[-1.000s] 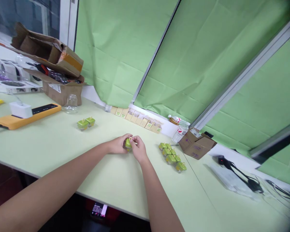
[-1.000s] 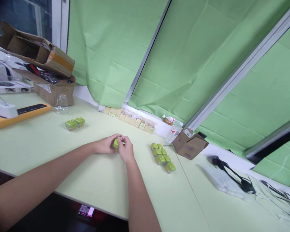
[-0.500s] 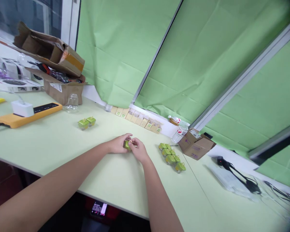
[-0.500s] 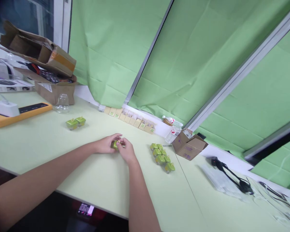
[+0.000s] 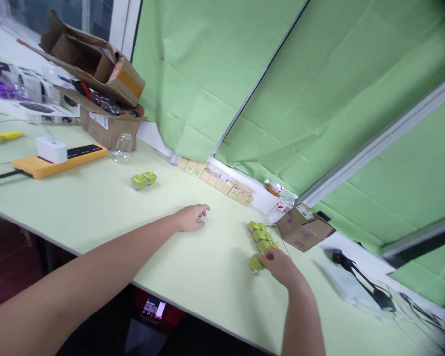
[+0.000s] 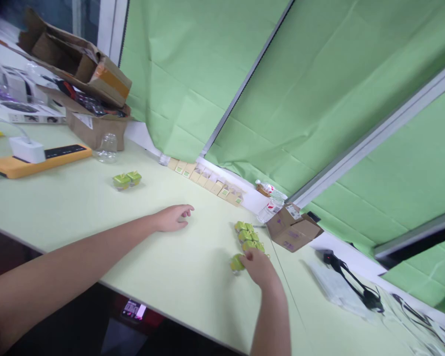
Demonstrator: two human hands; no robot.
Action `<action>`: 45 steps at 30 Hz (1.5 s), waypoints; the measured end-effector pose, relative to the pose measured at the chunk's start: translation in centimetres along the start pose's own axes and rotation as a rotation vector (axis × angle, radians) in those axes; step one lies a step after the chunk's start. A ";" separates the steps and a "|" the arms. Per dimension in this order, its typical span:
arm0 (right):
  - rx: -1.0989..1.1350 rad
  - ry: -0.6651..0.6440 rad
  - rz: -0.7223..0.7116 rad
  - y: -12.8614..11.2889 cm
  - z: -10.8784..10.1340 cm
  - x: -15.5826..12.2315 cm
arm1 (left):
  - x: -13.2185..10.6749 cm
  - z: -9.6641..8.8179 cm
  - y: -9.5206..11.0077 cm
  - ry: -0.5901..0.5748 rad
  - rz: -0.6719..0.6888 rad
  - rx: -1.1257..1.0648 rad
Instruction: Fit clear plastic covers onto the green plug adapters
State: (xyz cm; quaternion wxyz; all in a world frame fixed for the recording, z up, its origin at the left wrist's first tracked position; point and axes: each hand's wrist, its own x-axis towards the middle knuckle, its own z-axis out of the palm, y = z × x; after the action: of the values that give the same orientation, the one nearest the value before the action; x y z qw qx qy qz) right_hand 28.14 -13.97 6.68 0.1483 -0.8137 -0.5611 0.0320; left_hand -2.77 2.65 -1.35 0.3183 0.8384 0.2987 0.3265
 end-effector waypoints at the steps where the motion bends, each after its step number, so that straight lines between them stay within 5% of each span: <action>1: -0.010 -0.077 0.037 1.7 -0.6 0.0 | 0.0 0.0 0.1 -0.013 0.013 0.020; 6: -0.132 -0.019 0.087 5.9 -1.7 1.2 | -0.1 0.2 0.4 -0.016 0.033 0.034; 19: -0.097 0.253 0.179 7.0 -0.8 2.2 | -0.2 0.4 0.2 -0.002 0.003 0.017; 22: 0.041 0.402 0.307 7.5 -0.4 2.9 | -0.1 0.5 0.1 0.020 0.013 0.004; 27: 0.409 0.406 0.662 6.7 2.7 3.9 | 0.0 0.3 0.0 0.034 0.023 0.002; 30: 0.452 0.426 0.716 6.3 4.1 4.1 | -0.1 0.4 -0.1 0.022 0.019 0.021; 34: 0.490 0.594 0.758 6.4 2.9 3.9 | 0.2 0.5 0.0 0.048 0.033 0.047; 37: 0.496 0.812 0.551 4.1 0.8 4.0 | 0.6 -0.7 0.7 0.187 0.078 0.146; 40: 0.631 0.913 0.163 -1.9 -0.6 4.1 | 0.7 -3.7 1.4 0.458 0.066 0.369; 45: 0.726 0.871 -0.340 -13.8 2.1 3.9 | -0.4 -9.4 0.3 0.871 -0.279 0.600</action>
State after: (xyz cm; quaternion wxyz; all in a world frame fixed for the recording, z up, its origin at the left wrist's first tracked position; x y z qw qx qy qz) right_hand 16.67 -5.42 8.91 0.6371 -0.5477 -0.5242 -0.1393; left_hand -9.90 5.42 4.22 -0.0480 0.6320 0.5913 0.4987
